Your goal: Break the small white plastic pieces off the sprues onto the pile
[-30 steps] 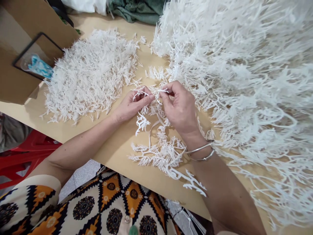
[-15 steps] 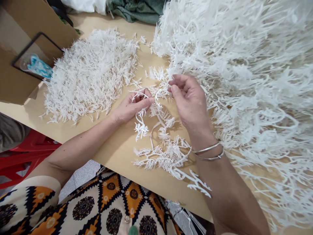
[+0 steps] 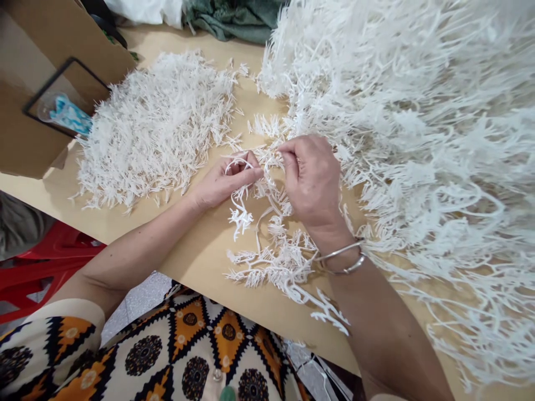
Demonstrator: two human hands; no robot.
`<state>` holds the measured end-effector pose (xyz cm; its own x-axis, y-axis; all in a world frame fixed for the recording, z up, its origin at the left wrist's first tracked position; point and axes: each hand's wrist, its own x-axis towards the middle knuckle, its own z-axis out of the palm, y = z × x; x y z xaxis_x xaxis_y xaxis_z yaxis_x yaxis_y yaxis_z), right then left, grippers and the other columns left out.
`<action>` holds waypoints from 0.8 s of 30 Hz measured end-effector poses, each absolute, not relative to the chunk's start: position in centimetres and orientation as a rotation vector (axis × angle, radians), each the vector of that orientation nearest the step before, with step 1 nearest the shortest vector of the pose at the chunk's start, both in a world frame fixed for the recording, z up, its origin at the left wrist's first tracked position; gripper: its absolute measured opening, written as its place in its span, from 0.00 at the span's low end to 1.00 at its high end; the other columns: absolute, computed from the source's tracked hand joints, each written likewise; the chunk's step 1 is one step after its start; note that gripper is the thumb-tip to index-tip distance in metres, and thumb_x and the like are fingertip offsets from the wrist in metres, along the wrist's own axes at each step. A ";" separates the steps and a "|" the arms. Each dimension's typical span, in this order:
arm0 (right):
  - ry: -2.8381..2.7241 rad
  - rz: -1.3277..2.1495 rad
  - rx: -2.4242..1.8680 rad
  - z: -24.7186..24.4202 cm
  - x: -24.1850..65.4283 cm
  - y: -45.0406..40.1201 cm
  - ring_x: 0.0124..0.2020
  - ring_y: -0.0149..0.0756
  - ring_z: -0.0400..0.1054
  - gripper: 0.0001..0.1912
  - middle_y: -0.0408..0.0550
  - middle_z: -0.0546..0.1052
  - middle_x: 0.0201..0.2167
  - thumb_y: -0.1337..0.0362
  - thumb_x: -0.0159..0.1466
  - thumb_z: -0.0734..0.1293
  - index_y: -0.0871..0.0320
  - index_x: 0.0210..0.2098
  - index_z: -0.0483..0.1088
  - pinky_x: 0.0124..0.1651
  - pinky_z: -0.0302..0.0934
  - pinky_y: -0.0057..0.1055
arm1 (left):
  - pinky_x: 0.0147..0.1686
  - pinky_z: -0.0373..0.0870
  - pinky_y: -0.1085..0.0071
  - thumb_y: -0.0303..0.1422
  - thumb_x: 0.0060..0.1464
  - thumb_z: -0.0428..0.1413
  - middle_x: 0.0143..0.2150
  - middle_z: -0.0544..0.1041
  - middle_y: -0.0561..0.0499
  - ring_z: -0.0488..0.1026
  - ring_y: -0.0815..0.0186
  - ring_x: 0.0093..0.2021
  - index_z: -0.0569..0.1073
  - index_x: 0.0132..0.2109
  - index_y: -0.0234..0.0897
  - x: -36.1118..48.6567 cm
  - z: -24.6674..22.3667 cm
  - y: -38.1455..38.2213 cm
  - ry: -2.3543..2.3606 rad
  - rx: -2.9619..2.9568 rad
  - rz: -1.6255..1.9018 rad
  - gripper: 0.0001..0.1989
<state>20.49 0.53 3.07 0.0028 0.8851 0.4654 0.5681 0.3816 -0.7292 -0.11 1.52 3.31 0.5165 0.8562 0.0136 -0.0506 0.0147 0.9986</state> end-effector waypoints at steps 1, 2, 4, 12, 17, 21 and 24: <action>-1.688 0.355 -1.320 3.0 20.9 0.7 0.52 0.50 0.74 0.05 0.50 0.80 0.42 0.64 0.70 0.69 0.48 0.38 0.76 0.66 0.65 0.56 | 0.31 0.56 0.71 0.51 0.56 0.68 0.27 0.65 0.58 0.59 0.73 0.27 0.71 0.34 0.37 -0.1 3.3 1.5 0.752 1.401 0.802 0.22; -1.682 0.309 -1.340 2.9 21.2 0.9 0.52 0.51 0.74 0.05 0.50 0.79 0.41 0.65 0.69 0.68 0.49 0.37 0.75 0.66 0.64 0.58 | 0.30 0.56 0.71 0.50 0.55 0.69 0.27 0.65 0.58 0.58 0.73 0.27 0.72 0.34 0.37 -0.1 3.3 1.5 0.744 1.417 0.785 0.22; -1.668 0.263 -1.358 2.8 21.7 1.2 0.49 0.50 0.75 0.07 0.50 0.80 0.40 0.68 0.68 0.68 0.50 0.38 0.76 0.64 0.65 0.57 | 0.30 0.56 0.71 0.50 0.55 0.69 0.28 0.65 0.58 0.59 0.73 0.28 0.73 0.35 0.38 -0.1 3.3 1.4 0.748 1.422 0.800 0.22; -1.627 0.433 -1.199 3.8 20.2 0.3 0.55 0.47 0.77 0.09 0.49 0.82 0.48 0.59 0.74 0.67 0.47 0.45 0.81 0.64 0.67 0.51 | 0.34 0.66 0.73 0.53 0.60 0.66 0.31 0.68 0.57 0.65 0.74 0.29 0.73 0.39 0.37 0.2 3.1 1.5 0.806 1.275 0.980 0.22; -1.475 0.564 -1.179 3.8 19.4 0.0 0.44 0.41 0.80 0.15 0.49 0.83 0.42 0.51 0.76 0.65 0.50 0.44 0.81 0.53 0.71 0.43 | 0.37 0.71 0.72 0.45 0.69 0.59 0.33 0.72 0.54 0.70 0.73 0.31 0.75 0.40 0.37 0.2 2.9 1.8 0.865 1.170 1.046 0.15; -1.507 0.559 -1.166 3.3 19.3 0.0 0.46 0.40 0.81 0.15 0.49 0.84 0.47 0.51 0.76 0.65 0.51 0.49 0.80 0.55 0.73 0.44 | 0.40 0.73 0.74 0.41 0.71 0.57 0.37 0.76 0.53 0.74 0.74 0.34 0.77 0.44 0.37 0.2 2.7 2.1 0.868 1.100 1.074 0.12; -1.543 0.648 -1.154 2.9 19.3 0.0 0.49 0.41 0.80 0.14 0.47 0.84 0.49 0.52 0.74 0.68 0.49 0.53 0.79 0.59 0.72 0.47 | 0.41 0.73 0.75 0.45 0.67 0.61 0.35 0.76 0.54 0.74 0.74 0.34 0.79 0.44 0.37 0.0 2.4 2.3 0.802 1.124 1.050 0.14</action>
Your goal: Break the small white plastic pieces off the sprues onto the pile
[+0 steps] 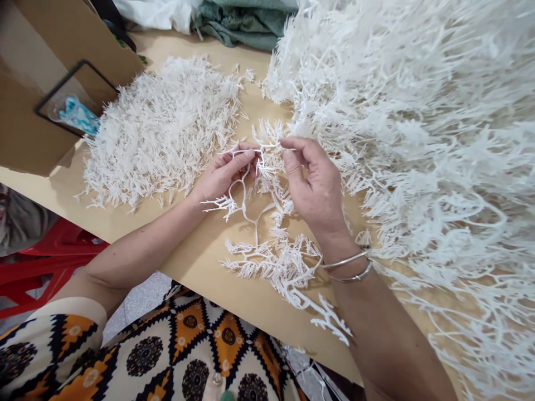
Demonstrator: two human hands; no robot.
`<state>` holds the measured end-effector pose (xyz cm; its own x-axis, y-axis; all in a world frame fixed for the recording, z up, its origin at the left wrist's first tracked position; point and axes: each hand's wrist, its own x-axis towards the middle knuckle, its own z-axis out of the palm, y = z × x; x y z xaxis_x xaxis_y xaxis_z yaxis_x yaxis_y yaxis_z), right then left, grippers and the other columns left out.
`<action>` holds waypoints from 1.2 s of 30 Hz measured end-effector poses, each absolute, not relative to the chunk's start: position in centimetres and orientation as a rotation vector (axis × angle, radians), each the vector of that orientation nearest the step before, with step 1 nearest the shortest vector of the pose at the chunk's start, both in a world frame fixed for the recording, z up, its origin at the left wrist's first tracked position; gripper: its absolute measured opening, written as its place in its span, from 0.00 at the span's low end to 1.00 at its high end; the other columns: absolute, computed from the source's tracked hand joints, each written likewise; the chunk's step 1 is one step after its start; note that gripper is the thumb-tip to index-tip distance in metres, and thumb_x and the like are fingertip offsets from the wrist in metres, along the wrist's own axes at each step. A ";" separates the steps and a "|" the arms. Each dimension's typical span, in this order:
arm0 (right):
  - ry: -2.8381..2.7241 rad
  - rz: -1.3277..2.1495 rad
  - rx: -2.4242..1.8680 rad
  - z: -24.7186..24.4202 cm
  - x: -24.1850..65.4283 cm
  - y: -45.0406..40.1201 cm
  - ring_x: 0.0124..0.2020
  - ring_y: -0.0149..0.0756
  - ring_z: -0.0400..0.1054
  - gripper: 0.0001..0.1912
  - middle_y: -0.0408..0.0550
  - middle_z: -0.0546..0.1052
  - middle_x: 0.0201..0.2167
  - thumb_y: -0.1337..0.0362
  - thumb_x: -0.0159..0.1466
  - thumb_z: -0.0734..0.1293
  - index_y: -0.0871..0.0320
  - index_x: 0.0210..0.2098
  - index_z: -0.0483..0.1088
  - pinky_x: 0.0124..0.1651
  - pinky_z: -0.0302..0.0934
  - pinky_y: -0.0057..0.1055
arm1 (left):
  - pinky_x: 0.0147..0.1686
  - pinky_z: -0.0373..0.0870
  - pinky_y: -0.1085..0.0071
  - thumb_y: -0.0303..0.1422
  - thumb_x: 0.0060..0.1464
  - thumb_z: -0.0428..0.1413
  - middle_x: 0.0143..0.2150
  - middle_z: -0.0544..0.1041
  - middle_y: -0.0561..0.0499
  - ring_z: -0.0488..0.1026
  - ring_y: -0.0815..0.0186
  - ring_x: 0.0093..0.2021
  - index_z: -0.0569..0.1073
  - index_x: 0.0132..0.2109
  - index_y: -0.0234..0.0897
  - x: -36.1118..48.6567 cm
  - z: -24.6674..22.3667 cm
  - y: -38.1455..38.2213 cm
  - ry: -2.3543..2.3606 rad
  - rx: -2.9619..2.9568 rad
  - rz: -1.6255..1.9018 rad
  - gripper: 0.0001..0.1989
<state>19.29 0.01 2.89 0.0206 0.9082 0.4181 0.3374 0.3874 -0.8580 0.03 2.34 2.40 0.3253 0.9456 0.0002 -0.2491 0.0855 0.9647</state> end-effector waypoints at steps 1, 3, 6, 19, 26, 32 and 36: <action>-1.546 0.711 -1.141 2.8 19.2 0.0 0.49 0.40 0.80 0.13 0.46 0.84 0.49 0.53 0.73 0.70 0.48 0.53 0.79 0.60 0.72 0.47 | 0.40 0.73 0.75 0.47 0.65 0.63 0.34 0.76 0.55 0.74 0.74 0.34 0.79 0.45 0.37 0.0 2.3 2.4 0.776 1.148 1.045 0.16; -1.529 0.849 -1.116 2.6 18.9 0.0 0.46 0.39 0.80 0.10 0.44 0.85 0.46 0.55 0.70 0.73 0.49 0.48 0.80 0.59 0.74 0.45 | 0.40 0.72 0.74 0.50 0.62 0.65 0.34 0.77 0.54 0.74 0.74 0.34 0.80 0.46 0.37 -0.1 2.0 2.4 0.737 1.203 1.044 0.19; -1.447 0.991 -1.108 2.5 18.4 0.0 0.37 0.35 0.77 0.06 0.41 0.83 0.36 0.57 0.66 0.76 0.51 0.39 0.79 0.48 0.76 0.39 | 0.39 0.72 0.74 0.51 0.60 0.66 0.37 0.79 0.53 0.73 0.74 0.34 0.81 0.47 0.38 -0.1 1.7 2.5 0.697 1.285 1.060 0.21; -1.305 0.617 -1.376 0.4 20.1 1.6 0.32 0.35 0.74 0.07 0.40 0.76 0.30 0.67 0.63 0.71 0.51 0.34 0.69 0.42 0.71 0.39 | 0.39 0.71 0.74 0.49 0.63 0.64 0.34 0.78 0.55 0.73 0.74 0.34 0.81 0.44 0.38 -0.3 2.3 2.2 0.635 1.433 1.027 0.18; -1.357 0.679 -1.245 1.5 19.7 1.0 0.42 0.36 0.77 0.06 0.44 0.81 0.45 0.61 0.68 0.73 0.49 0.45 0.75 0.53 0.73 0.40 | 0.41 0.74 0.73 0.50 0.61 0.66 0.39 0.82 0.52 0.76 0.74 0.35 0.82 0.46 0.38 -0.3 1.3 3.0 0.819 1.389 1.220 0.19; -1.317 0.985 -1.087 2.3 18.3 -0.1 0.41 0.33 0.78 0.11 0.44 0.82 0.41 0.52 0.69 0.74 0.50 0.45 0.78 0.50 0.75 0.35 | 0.41 0.73 0.71 0.49 0.63 0.64 0.41 0.83 0.51 0.76 0.73 0.36 0.82 0.47 0.39 -0.3 1.0 3.0 0.915 1.428 1.315 0.18; -1.359 0.965 -1.117 1.8 18.1 -0.1 0.36 0.32 0.78 0.08 0.39 0.81 0.33 0.61 0.64 0.78 0.49 0.40 0.77 0.44 0.76 0.34 | 0.42 0.73 0.69 0.49 0.61 0.66 0.46 0.81 0.48 0.76 0.69 0.42 0.81 0.44 0.40 -0.3 0.7 3.2 0.969 1.596 1.369 0.17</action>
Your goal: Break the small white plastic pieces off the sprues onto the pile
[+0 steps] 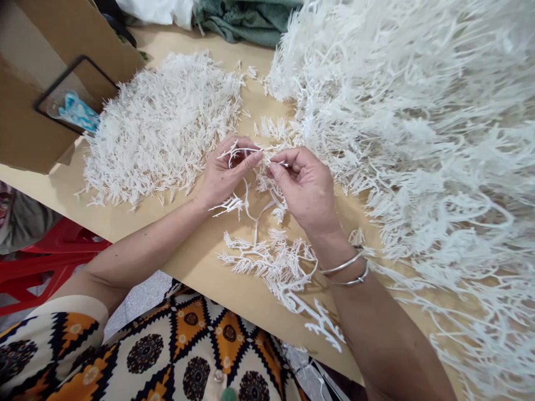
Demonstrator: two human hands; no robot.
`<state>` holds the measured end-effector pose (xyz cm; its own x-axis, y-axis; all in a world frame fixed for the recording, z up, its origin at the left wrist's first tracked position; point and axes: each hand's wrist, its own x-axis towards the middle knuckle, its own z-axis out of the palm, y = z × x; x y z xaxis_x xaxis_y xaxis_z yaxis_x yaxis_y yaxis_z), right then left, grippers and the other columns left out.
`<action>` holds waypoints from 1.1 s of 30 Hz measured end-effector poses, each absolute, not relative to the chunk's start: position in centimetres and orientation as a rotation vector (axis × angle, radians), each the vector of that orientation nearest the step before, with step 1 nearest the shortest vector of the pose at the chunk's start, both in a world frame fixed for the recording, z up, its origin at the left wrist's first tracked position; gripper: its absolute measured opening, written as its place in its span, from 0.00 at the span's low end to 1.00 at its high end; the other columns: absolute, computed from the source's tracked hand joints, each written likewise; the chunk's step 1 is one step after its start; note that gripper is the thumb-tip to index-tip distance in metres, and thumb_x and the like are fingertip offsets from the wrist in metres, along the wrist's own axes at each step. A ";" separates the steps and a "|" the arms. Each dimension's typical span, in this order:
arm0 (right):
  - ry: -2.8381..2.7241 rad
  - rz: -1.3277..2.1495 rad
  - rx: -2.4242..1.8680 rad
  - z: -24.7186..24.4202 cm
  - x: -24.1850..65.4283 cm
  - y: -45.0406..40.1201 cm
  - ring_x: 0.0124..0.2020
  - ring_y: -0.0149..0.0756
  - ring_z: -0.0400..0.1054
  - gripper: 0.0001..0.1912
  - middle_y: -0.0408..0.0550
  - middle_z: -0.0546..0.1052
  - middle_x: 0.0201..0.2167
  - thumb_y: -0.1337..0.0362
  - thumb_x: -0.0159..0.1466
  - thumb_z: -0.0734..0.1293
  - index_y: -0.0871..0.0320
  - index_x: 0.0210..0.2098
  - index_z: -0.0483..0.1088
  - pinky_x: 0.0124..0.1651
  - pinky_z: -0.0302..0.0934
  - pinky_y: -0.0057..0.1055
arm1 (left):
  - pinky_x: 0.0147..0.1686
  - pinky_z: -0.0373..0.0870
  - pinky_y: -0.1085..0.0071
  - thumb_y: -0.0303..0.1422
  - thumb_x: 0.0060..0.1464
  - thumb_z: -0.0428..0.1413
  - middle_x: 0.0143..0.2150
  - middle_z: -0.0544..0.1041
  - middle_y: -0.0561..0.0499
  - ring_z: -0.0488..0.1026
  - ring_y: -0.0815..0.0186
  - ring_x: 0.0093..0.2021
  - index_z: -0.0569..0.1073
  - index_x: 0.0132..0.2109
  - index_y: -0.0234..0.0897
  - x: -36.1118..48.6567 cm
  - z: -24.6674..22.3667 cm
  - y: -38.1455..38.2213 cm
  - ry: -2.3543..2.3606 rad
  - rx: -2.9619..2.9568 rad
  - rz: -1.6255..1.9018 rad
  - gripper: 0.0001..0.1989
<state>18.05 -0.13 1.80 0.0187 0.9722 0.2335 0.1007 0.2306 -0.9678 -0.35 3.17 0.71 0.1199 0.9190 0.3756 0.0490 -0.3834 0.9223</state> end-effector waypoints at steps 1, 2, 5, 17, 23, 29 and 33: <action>-1.350 0.957 -1.117 1.7 18.1 -0.1 0.35 0.32 0.78 0.07 0.39 0.80 0.32 0.62 0.64 0.77 0.50 0.39 0.77 0.43 0.76 0.33 | 0.44 0.73 0.69 0.49 0.60 0.67 0.49 0.80 0.47 0.76 0.67 0.45 0.81 0.43 0.40 -0.4 0.7 3.2 0.984 1.634 1.383 0.16; -1.340 0.947 -1.117 1.7 18.3 0.0 0.34 0.32 0.77 0.06 0.38 0.80 0.32 0.62 0.65 0.77 0.50 0.38 0.77 0.43 0.75 0.33 | 0.46 0.73 0.68 0.48 0.60 0.67 0.50 0.80 0.46 0.76 0.66 0.46 0.80 0.42 0.40 -0.4 0.6 3.2 0.994 1.653 1.383 0.16; -1.304 0.896 -1.122 1.7 18.6 0.2 0.33 0.31 0.76 0.07 0.38 0.80 0.30 0.59 0.67 0.77 0.50 0.37 0.76 0.43 0.75 0.33 | 0.42 0.72 0.69 0.48 0.63 0.64 0.43 0.79 0.49 0.74 0.70 0.40 0.77 0.42 0.39 -0.4 0.8 3.1 0.973 1.619 1.282 0.17; -1.144 0.659 -1.302 0.9 21.2 2.3 0.28 0.39 0.71 0.12 0.42 0.77 0.26 0.55 0.67 0.75 0.45 0.31 0.70 0.42 0.72 0.45 | 0.37 0.69 0.71 0.55 0.61 0.63 0.33 0.75 0.55 0.71 0.73 0.33 0.72 0.41 0.38 0.1 2.0 2.1 0.787 1.463 1.074 0.24; -1.246 0.739 -1.089 1.9 20.0 1.3 0.51 0.44 0.78 0.11 0.49 0.81 0.47 0.59 0.64 0.77 0.46 0.45 0.75 0.63 0.71 0.50 | 0.39 0.69 0.70 0.55 0.61 0.64 0.32 0.74 0.55 0.70 0.73 0.33 0.71 0.39 0.38 -0.1 2.2 2.2 0.910 1.383 1.120 0.23; -1.448 0.937 -1.153 3.0 17.8 -0.7 0.48 0.42 0.79 0.11 0.45 0.81 0.46 0.52 0.69 0.74 0.46 0.47 0.75 0.58 0.75 0.49 | 0.37 0.68 0.71 0.54 0.60 0.65 0.34 0.76 0.55 0.69 0.73 0.33 0.71 0.40 0.38 0.2 2.1 2.0 0.878 1.369 1.150 0.23; -1.351 0.989 -1.147 2.0 17.5 -0.5 0.41 0.38 0.79 0.10 0.42 0.80 0.37 0.53 0.67 0.74 0.49 0.41 0.73 0.53 0.77 0.44 | 0.38 0.69 0.72 0.52 0.60 0.66 0.36 0.79 0.54 0.71 0.73 0.34 0.72 0.40 0.38 0.3 1.8 2.1 0.878 1.384 1.163 0.21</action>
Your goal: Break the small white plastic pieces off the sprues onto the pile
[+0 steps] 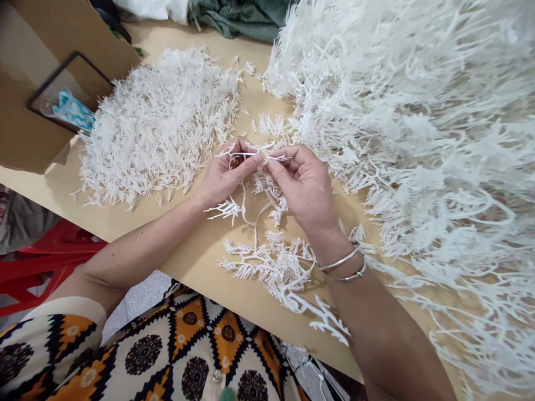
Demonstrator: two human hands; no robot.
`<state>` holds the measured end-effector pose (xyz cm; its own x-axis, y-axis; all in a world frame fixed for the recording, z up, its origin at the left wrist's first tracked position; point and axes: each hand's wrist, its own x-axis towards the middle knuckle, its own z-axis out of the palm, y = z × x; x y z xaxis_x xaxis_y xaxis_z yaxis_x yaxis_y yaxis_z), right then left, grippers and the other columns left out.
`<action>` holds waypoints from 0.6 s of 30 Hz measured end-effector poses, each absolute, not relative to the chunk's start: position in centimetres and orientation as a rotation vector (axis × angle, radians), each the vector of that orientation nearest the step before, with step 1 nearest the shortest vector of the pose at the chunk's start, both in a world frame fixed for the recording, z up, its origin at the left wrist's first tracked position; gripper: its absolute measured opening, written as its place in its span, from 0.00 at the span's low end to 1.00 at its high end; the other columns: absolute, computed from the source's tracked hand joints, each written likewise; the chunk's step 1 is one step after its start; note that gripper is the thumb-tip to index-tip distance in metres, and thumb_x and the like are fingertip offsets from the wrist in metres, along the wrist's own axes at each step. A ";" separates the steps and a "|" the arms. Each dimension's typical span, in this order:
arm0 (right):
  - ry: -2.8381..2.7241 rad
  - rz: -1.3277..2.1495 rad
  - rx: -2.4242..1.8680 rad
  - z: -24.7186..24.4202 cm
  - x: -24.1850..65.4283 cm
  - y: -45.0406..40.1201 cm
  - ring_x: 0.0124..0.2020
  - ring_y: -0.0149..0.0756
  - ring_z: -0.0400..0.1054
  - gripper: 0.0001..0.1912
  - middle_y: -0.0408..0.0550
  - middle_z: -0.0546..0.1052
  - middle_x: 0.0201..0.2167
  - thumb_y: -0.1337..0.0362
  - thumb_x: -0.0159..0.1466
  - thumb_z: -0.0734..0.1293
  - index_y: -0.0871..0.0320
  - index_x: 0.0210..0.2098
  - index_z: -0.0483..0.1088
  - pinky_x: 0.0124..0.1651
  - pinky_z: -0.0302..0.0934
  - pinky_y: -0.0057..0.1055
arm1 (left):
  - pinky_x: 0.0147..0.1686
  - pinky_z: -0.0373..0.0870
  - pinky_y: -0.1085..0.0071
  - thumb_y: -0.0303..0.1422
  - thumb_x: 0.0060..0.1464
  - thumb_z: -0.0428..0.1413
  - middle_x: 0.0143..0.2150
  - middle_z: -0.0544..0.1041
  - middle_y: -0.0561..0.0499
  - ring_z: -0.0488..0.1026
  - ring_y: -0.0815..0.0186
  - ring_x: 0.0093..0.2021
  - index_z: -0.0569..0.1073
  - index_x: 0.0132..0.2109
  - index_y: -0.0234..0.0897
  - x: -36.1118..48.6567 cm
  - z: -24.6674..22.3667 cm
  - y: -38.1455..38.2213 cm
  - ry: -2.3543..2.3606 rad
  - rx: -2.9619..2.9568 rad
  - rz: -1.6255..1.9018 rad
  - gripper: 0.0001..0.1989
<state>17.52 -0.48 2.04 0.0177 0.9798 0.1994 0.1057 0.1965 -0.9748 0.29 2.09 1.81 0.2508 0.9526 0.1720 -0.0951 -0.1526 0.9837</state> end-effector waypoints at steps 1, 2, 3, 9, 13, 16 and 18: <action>-1.343 0.980 -1.152 1.7 17.6 -0.3 0.40 0.37 0.79 0.10 0.41 0.80 0.36 0.53 0.66 0.75 0.49 0.40 0.72 0.51 0.77 0.43 | 0.37 0.69 0.72 0.51 0.60 0.65 0.36 0.78 0.54 0.71 0.73 0.33 0.72 0.40 0.39 0.3 1.8 2.1 0.880 1.392 1.161 0.21; -1.341 0.967 -1.161 1.5 17.7 -0.1 0.39 0.37 0.79 0.10 0.41 0.80 0.36 0.54 0.66 0.75 0.49 0.40 0.72 0.50 0.77 0.42 | 0.37 0.69 0.71 0.51 0.61 0.65 0.36 0.77 0.54 0.70 0.73 0.33 0.73 0.39 0.39 0.3 1.7 2.1 0.878 1.402 1.157 0.20; -1.340 0.950 -1.172 1.3 17.8 0.0 0.38 0.37 0.78 0.10 0.41 0.79 0.35 0.55 0.65 0.75 0.49 0.39 0.72 0.48 0.77 0.42 | 0.36 0.69 0.71 0.51 0.61 0.65 0.35 0.77 0.54 0.70 0.73 0.33 0.73 0.39 0.39 0.3 1.7 2.1 0.869 1.414 1.149 0.20; -1.461 0.638 -1.320 1.5 18.1 0.1 0.35 0.39 0.74 0.07 0.42 0.77 0.32 0.64 0.64 0.73 0.50 0.36 0.71 0.51 0.75 0.47 | 0.34 0.69 0.70 0.54 0.59 0.65 0.34 0.77 0.53 0.71 0.72 0.31 0.74 0.41 0.39 0.6 1.6 2.2 0.812 1.441 1.110 0.22; -1.603 0.449 -1.400 2.0 17.7 -0.4 0.37 0.40 0.73 0.07 0.42 0.77 0.34 0.68 0.64 0.70 0.49 0.35 0.70 0.54 0.73 0.48 | 0.34 0.68 0.70 0.55 0.57 0.66 0.33 0.75 0.54 0.71 0.72 0.31 0.73 0.40 0.40 0.7 1.5 2.3 0.820 1.433 1.081 0.23; -1.561 0.525 -1.388 1.3 18.0 0.2 0.32 0.38 0.71 0.07 0.41 0.76 0.30 0.68 0.63 0.71 0.49 0.34 0.70 0.47 0.74 0.44 | 0.33 0.68 0.70 0.57 0.58 0.65 0.32 0.74 0.55 0.70 0.72 0.30 0.72 0.40 0.40 0.6 1.7 2.3 0.807 1.445 1.082 0.24; -1.453 0.631 -1.380 0.7 18.9 1.1 0.29 0.37 0.71 0.07 0.40 0.76 0.28 0.67 0.62 0.72 0.49 0.34 0.71 0.42 0.74 0.42 | 0.34 0.68 0.70 0.57 0.59 0.64 0.31 0.74 0.56 0.70 0.73 0.30 0.72 0.41 0.40 0.5 2.0 2.0 0.783 1.460 1.100 0.24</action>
<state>18.92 1.06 0.68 0.1439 0.9432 0.2995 0.4246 0.2145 -0.8796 0.54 2.05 2.02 0.3524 0.9118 0.2108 -0.0995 -0.1874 0.9772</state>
